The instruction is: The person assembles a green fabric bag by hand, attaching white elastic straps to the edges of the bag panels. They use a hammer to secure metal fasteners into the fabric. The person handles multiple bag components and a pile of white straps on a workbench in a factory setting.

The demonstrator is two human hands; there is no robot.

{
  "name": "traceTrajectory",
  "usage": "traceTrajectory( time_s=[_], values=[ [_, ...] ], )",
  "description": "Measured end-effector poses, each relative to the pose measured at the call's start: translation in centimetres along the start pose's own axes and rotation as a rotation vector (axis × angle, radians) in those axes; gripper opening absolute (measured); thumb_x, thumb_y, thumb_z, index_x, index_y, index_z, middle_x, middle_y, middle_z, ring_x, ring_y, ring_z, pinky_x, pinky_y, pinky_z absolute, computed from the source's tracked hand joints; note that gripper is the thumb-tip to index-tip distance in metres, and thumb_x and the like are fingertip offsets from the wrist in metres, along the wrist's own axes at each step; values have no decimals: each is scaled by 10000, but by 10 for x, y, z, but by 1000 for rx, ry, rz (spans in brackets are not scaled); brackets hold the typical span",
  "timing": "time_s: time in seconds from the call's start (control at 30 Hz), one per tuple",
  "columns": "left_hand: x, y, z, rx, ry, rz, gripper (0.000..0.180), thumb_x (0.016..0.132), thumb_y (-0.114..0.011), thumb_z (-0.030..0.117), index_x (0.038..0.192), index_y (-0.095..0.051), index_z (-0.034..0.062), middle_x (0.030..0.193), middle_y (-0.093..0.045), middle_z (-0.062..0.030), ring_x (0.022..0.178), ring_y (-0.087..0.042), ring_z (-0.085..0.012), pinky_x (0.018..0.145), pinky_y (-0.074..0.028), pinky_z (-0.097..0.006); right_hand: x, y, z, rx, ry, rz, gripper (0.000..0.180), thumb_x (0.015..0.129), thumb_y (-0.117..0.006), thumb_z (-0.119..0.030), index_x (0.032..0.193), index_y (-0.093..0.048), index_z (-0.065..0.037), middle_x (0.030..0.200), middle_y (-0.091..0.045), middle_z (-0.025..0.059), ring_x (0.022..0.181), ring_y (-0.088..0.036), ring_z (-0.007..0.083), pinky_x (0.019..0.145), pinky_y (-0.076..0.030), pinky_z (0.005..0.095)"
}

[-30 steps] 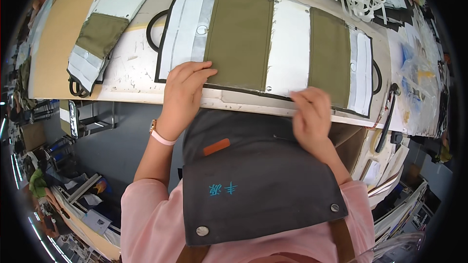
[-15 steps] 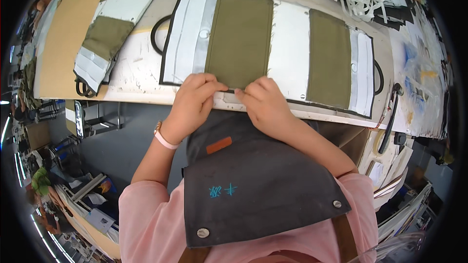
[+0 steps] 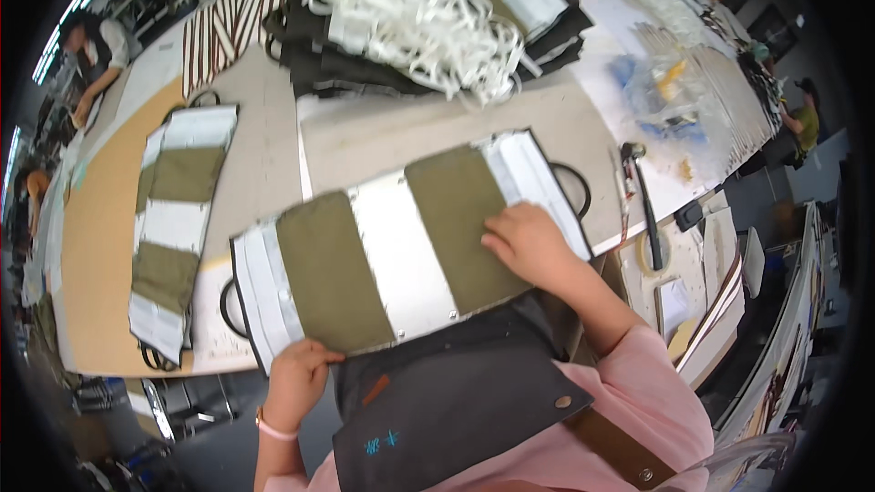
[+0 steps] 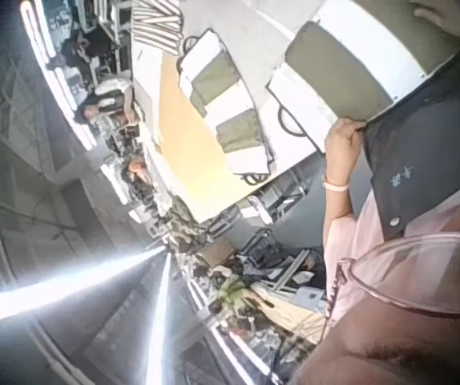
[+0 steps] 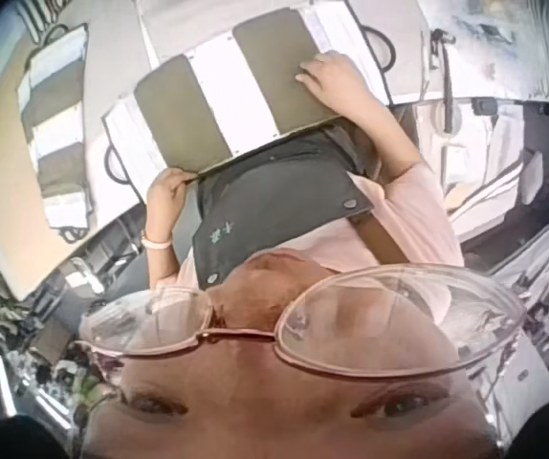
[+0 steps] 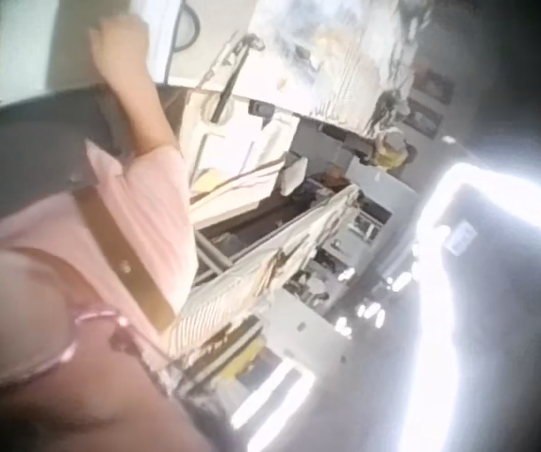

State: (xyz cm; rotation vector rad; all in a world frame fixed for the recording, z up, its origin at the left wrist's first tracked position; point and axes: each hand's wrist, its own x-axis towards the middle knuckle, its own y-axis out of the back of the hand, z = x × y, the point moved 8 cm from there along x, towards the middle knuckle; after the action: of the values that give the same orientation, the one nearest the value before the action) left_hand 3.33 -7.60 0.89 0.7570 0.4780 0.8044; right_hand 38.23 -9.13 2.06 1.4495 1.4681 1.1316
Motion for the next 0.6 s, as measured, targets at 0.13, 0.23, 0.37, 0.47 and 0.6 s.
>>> traceTrajectory(
  time_s=[0.13, 0.23, 0.37, 0.47, 0.6],
  values=[
    [14, 7, 11, 78, -75, -123, 261, 797, -570, -46, 868, -781, 90, 826, -669, -103, 800, -659, -309, 721, -536, -391, 5, 26, 7, 196, 41, -165, 350, 943, -650, -320, 1131, -714, -32, 1015, -712, 162, 944, -660, 359, 838, -520, 446],
    [37, 29, 40, 181, -167, -129, 270, 812, -595, -21, 979, -766, 105, 888, -680, -96, 873, -658, -313, 771, -534, -407, 38, 78, 5, 196, 93, 160, 345, 937, -657, -306, 1120, -716, -20, 1007, -719, 181, 984, -661, 359, 883, -517, 437],
    [91, 49, 118, 206, -464, -12, 283, 826, -617, -10, 1065, -730, 90, 1010, -670, -113, 989, -631, -322, 881, -508, -419, 106, 129, 28, 545, -27, 479, 361, 929, -667, -267, 1164, -683, 6, 1023, -720, 190, 945, -668, 365, 870, -524, 435],
    [144, 31, 167, 254, -753, 30, 339, 841, -628, 1, 1165, -681, 86, 1133, -640, -128, 1093, -601, -335, 966, -466, -446, 156, 122, 77, 541, -228, 572, 328, 904, -689, -228, 1117, -663, 20, 992, -714, 210, 923, -673, 379, 843, -525, 456],
    [215, 37, 201, 567, -868, 273, 435, 848, -645, 44, 1280, -598, 29, 1278, -584, -170, 1245, -531, -354, 1039, -425, -450, 190, 71, 70, 125, -193, 504, 306, 865, -712, -184, 1086, -628, 10, 916, -683, 198, 894, -662, 393, 807, -516, 478]
  ],
)
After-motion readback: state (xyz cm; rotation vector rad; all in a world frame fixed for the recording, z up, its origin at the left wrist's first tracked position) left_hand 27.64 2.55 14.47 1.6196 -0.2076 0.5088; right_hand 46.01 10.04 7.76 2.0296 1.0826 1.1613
